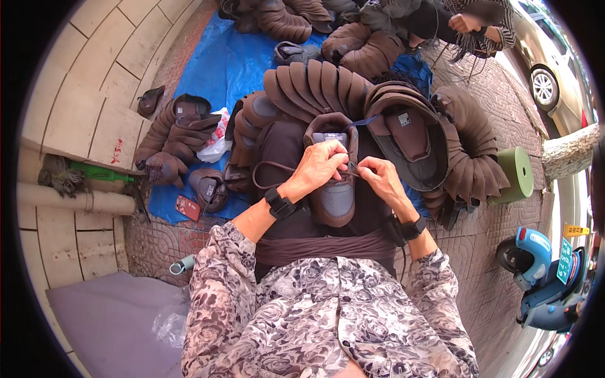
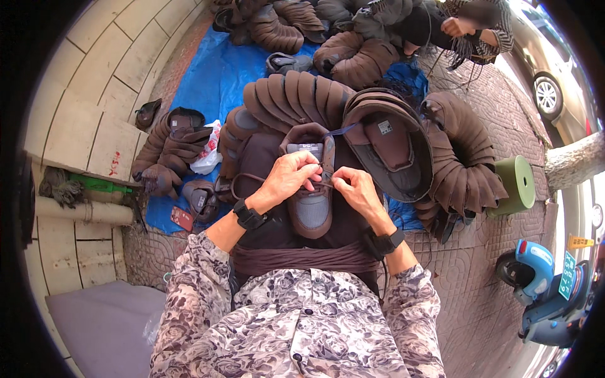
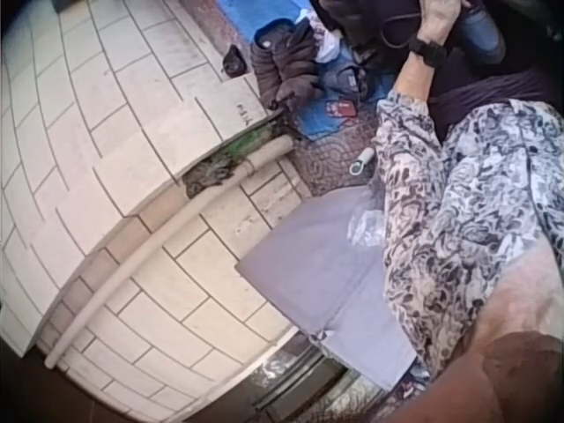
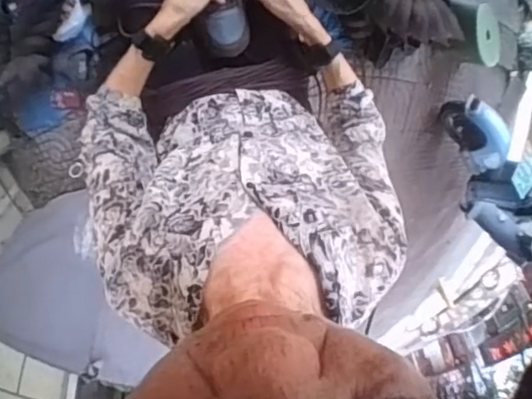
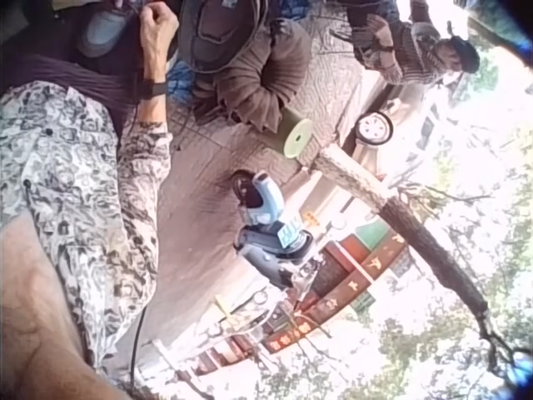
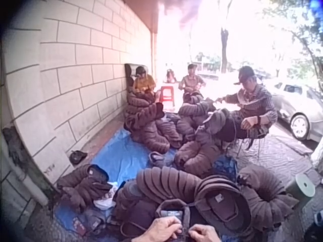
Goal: The recorder is lacing a series of brown shoes while sitting in a workspace with other workers.
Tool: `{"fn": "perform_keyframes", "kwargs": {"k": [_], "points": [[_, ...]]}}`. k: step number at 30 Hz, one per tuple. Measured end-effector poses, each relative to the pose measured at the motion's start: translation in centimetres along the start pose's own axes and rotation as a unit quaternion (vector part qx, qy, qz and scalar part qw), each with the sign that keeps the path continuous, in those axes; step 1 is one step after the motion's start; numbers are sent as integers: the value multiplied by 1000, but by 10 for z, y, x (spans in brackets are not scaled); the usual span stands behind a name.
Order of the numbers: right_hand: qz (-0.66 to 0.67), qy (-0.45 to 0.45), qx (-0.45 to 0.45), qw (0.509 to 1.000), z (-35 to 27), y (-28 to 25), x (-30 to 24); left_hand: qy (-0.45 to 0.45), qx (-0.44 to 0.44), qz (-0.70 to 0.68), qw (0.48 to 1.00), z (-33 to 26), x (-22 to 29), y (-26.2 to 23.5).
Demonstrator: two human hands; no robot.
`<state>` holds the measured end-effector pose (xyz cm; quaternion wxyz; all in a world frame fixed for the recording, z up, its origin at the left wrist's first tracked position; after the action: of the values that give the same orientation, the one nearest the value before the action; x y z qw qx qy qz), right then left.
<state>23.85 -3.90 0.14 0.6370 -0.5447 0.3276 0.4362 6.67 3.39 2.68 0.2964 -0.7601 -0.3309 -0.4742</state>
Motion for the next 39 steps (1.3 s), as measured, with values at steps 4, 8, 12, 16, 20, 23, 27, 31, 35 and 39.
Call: {"fn": "perform_keyframes", "kwargs": {"k": [4,8,12,16,20,23,27,31,35,39], "points": [[101,91,-45,990,10,-9,3,-1,-27,-45,999,4,-5,1],[116,99,-77,985,12,-5,2,15,-23,17,999,-1,1,3],[134,144,-20,980,7,-5,-10,83,99,-22,991,-18,-4,-7],[-155,-205,59,965,16,-1,-30,15,188,-12,982,-36,-26,-41],[-189,-299,-19,935,30,22,-38,-80,87,75,990,-46,-22,-31],[-211,-304,-40,928,29,25,-33,-84,86,76,990,-44,-27,-30],[-224,-295,-52,927,25,27,-33,-72,105,58,990,-47,-28,-30],[-243,-294,-60,923,23,32,-33,-85,115,76,987,-46,-28,-29],[-241,-292,-76,922,22,33,-35,28,199,175,964,-37,-43,-25],[-225,-317,-57,920,23,37,-33,144,265,278,912,-35,-41,-17]]}}
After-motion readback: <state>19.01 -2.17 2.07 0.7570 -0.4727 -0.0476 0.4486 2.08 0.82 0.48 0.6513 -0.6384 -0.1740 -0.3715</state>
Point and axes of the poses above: each hand's wrist, its own z-axis towards the middle knuckle, its own y-axis out of the palm, x = y × z, the point moved 1 cm from there along z, towards the middle knuckle, and after that the axes turned 13 degrees about -y, right-handed, at the moved point
